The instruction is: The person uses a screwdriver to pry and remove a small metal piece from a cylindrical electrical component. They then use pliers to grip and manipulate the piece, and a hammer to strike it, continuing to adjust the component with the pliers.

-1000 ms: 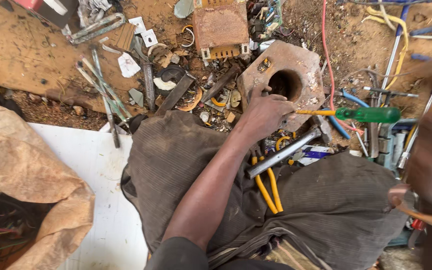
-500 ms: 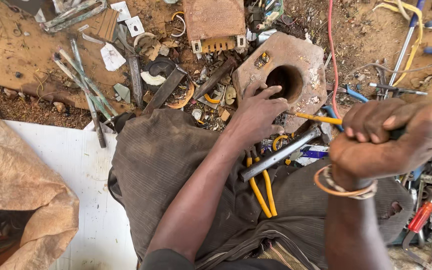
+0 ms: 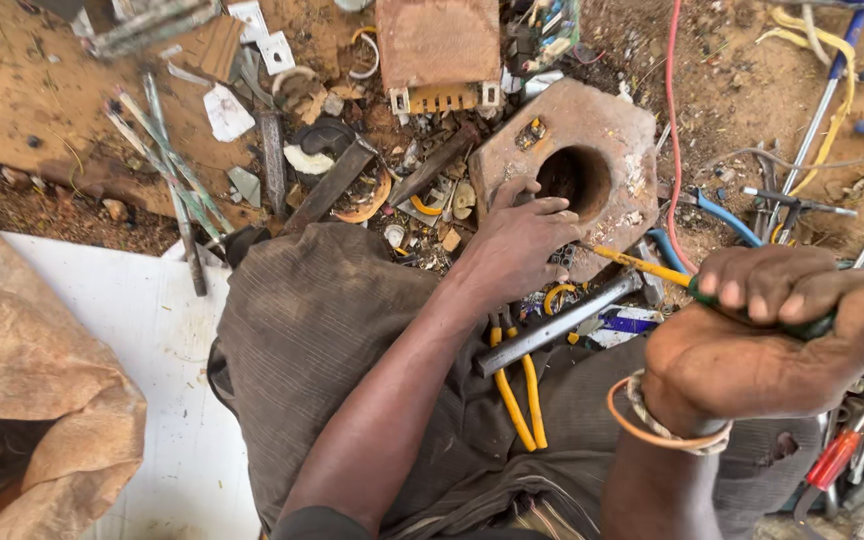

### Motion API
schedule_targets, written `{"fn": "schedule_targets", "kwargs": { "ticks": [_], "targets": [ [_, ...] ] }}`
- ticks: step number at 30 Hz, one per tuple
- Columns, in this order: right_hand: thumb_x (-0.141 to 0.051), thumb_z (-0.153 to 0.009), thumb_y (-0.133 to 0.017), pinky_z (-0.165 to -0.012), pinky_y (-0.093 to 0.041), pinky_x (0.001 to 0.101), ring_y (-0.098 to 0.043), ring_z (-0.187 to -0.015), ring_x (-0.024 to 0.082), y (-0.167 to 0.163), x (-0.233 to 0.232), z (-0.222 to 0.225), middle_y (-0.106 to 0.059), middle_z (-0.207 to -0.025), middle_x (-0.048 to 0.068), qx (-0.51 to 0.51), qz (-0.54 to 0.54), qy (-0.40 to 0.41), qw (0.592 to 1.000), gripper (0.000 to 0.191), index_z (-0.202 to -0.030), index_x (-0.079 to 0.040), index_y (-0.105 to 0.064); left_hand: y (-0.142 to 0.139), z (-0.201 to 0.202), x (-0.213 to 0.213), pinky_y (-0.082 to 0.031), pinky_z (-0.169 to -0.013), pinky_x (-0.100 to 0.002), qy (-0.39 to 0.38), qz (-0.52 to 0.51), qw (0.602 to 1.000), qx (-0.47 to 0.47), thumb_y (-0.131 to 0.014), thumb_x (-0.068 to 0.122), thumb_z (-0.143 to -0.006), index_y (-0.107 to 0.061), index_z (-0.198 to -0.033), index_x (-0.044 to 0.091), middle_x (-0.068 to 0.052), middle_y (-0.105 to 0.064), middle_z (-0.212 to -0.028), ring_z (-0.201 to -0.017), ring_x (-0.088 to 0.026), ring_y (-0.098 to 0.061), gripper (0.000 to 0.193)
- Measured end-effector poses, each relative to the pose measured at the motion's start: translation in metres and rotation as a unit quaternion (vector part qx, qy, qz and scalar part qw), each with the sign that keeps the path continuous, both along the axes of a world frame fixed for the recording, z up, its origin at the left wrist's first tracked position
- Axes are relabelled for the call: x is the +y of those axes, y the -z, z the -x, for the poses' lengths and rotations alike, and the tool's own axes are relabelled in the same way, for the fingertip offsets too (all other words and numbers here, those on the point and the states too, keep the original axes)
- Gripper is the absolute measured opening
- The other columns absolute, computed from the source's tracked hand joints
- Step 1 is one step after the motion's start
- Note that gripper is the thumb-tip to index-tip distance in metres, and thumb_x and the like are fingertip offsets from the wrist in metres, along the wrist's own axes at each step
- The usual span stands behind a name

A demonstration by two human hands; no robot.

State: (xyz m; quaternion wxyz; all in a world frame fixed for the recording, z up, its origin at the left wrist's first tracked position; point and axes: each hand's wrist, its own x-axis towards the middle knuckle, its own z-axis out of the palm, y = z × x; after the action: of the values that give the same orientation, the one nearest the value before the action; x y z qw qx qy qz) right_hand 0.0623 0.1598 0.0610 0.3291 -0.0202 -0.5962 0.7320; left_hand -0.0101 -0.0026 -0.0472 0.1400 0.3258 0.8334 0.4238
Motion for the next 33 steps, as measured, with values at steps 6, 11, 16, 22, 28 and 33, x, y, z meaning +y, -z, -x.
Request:
{"fn": "schedule_targets", "kwargs": {
  "ticks": [6,11,16,22,28,33],
  "targets": [
    [-0.046,-0.106,-0.043,-0.039,-0.049,0.029,-0.049,-0.042,0.006,-0.017,0.034,0.046,-0.05,-0.056,-0.006,-0.023,-0.015,-0.324,0.946,0.043,-0.076,-0.018,-0.055,-0.006,0.005,-0.002,-0.022,-0.119,-0.05,0.007,0.009,0.999,-0.029,-0.085,0.023,-0.069,-0.075,-0.114,0.017,-0.002,-0.072,-0.126,-0.132,-0.019,-0.057,0.047],
    [-0.042,-0.106,-0.045,-0.04,-0.043,0.0304,-0.044,-0.041,0.007,-0.031,0.027,0.039,-0.046,-0.052,-0.004,-0.089,-0.005,-0.2,0.976,0.042,-0.075,-0.016,-0.054,-0.016,0.011,0.0,-0.017,-0.125,-0.052,0.034,0.078,0.992,-0.095,-0.079,0.009,-0.07,-0.078,-0.109,0.023,0.002,-0.075,-0.117,-0.134,-0.018,-0.056,0.041],
    [-0.039,-0.106,-0.046,-0.041,-0.037,0.0318,-0.039,-0.041,0.008,-0.026,-0.005,0.023,-0.042,-0.048,-0.002,-0.037,-0.019,-0.074,0.996,0.041,-0.074,-0.015,-0.054,-0.007,0.005,-0.002,-0.019,-0.122,-0.053,0.022,0.016,0.998,-0.051,-0.079,0.008,-0.067,-0.077,-0.108,0.018,-0.003,-0.073,-0.123,-0.134,-0.023,-0.055,0.042],
    [-0.034,-0.115,-0.047,-0.047,-0.032,0.0308,-0.036,-0.046,0.007,-0.042,0.024,0.042,-0.04,-0.051,0.0,-0.087,-0.04,-0.388,0.917,0.045,-0.076,-0.012,-0.054,-0.009,0.005,-0.004,-0.022,-0.12,-0.05,0.014,0.011,0.998,-0.063,-0.079,0.01,-0.065,-0.078,-0.108,0.02,-0.006,-0.07,-0.125,-0.131,-0.022,-0.057,0.044],
    [-0.024,-0.125,-0.044,-0.055,-0.04,0.0333,-0.041,-0.051,0.015,-0.031,0.001,0.012,-0.05,-0.067,0.008,-0.055,-0.029,-0.081,0.995,0.039,-0.093,-0.004,-0.054,-0.016,0.009,-0.004,-0.022,-0.121,-0.048,0.017,0.012,0.998,-0.057,-0.081,0.01,-0.068,-0.076,-0.108,0.017,-0.003,-0.073,-0.117,-0.132,-0.021,-0.058,0.041],
    [-0.027,-0.112,-0.043,-0.038,-0.04,0.0278,-0.035,-0.037,0.004,-0.048,0.006,0.022,-0.051,-0.072,0.01,-0.131,-0.135,-0.143,0.972,0.029,-0.09,-0.009,-0.053,-0.013,0.006,-0.004,-0.019,-0.12,-0.052,0.024,0.004,0.997,-0.072,-0.081,0.01,-0.066,-0.076,-0.106,0.017,-0.002,-0.074,-0.116,-0.132,-0.022,-0.057,0.041]
  ]
}}
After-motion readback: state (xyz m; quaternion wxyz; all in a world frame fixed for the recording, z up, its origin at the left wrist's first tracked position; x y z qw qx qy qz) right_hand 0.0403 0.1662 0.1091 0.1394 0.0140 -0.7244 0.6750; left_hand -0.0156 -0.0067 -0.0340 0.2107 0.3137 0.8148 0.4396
